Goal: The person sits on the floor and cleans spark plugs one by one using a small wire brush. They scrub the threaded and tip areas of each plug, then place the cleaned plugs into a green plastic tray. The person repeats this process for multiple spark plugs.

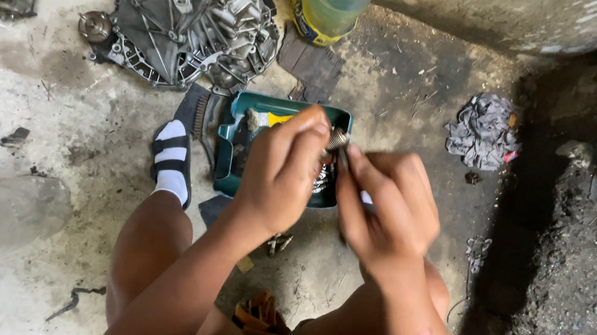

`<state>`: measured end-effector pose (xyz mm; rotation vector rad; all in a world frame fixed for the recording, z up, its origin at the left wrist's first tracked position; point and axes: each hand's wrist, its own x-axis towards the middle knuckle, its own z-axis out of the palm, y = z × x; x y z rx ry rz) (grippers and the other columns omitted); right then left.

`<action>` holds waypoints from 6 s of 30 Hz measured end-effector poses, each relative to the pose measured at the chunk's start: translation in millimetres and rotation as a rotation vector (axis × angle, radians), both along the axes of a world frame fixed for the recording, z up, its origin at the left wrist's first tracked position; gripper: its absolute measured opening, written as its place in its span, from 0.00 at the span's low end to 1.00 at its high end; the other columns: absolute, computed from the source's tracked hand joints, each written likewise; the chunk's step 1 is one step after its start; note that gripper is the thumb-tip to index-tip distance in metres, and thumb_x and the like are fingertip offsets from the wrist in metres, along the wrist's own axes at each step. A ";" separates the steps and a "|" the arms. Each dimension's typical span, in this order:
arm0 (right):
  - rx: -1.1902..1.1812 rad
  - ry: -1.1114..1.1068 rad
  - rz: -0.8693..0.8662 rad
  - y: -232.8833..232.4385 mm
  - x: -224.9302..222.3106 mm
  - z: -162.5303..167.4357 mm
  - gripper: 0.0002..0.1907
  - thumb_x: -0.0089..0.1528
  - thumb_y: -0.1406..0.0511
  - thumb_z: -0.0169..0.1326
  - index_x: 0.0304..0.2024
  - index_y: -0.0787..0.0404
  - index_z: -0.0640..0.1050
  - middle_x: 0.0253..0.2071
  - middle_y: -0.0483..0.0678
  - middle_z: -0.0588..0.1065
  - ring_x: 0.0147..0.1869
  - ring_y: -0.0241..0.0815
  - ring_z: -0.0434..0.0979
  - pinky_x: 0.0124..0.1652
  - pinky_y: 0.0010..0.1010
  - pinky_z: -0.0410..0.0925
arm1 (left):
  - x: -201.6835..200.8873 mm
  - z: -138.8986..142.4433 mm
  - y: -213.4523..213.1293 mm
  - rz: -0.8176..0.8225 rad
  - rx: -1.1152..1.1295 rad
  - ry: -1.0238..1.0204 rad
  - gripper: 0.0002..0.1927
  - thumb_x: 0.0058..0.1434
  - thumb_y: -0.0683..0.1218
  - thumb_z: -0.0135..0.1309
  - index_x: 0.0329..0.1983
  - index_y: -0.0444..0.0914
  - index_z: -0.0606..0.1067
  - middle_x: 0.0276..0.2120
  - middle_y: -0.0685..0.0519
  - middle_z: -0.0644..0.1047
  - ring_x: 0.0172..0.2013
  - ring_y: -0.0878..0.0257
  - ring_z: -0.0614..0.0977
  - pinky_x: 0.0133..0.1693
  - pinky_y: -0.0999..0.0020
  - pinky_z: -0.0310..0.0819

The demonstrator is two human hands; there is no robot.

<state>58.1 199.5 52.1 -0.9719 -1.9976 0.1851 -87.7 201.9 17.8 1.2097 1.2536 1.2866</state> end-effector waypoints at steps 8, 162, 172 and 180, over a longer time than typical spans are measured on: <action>-0.021 -0.008 0.041 0.3 1.2 4.5 0.13 0.60 0.81 0.65 0.44 0.72 0.78 0.37 0.56 0.76 0.39 0.49 0.77 0.37 0.33 0.70 | -1.0 2.1 0.6 0.028 -0.038 0.062 0.14 0.72 0.46 0.39 0.33 0.35 0.68 0.18 0.48 0.67 0.20 0.62 0.70 0.26 0.65 0.63; -0.134 0.086 0.004 14.8 15.7 -8.4 0.07 0.60 0.78 0.65 0.37 0.71 0.78 0.35 0.54 0.76 0.39 0.47 0.79 0.40 0.32 0.71 | -1.7 -38.0 -0.3 0.137 0.281 0.421 0.07 0.74 0.41 0.42 0.40 0.34 0.69 0.25 0.45 0.76 0.27 0.53 0.83 0.28 0.63 0.71; -0.156 0.129 0.090 7.8 10.5 -9.3 0.08 0.60 0.79 0.63 0.39 0.73 0.77 0.37 0.56 0.77 0.40 0.47 0.80 0.41 0.32 0.72 | 11.1 -24.4 -14.2 0.178 0.270 -0.040 0.05 0.74 0.41 0.52 0.44 0.33 0.73 0.33 0.53 0.77 0.33 0.74 0.74 0.34 0.73 0.68; -0.023 0.122 0.116 4.1 10.1 -6.8 0.09 0.61 0.80 0.63 0.39 0.71 0.75 0.39 0.56 0.77 0.41 0.47 0.80 0.38 0.30 0.73 | 7.5 -23.7 -13.3 0.234 0.388 0.254 0.05 0.72 0.40 0.52 0.38 0.35 0.71 0.28 0.53 0.77 0.29 0.73 0.78 0.32 0.73 0.72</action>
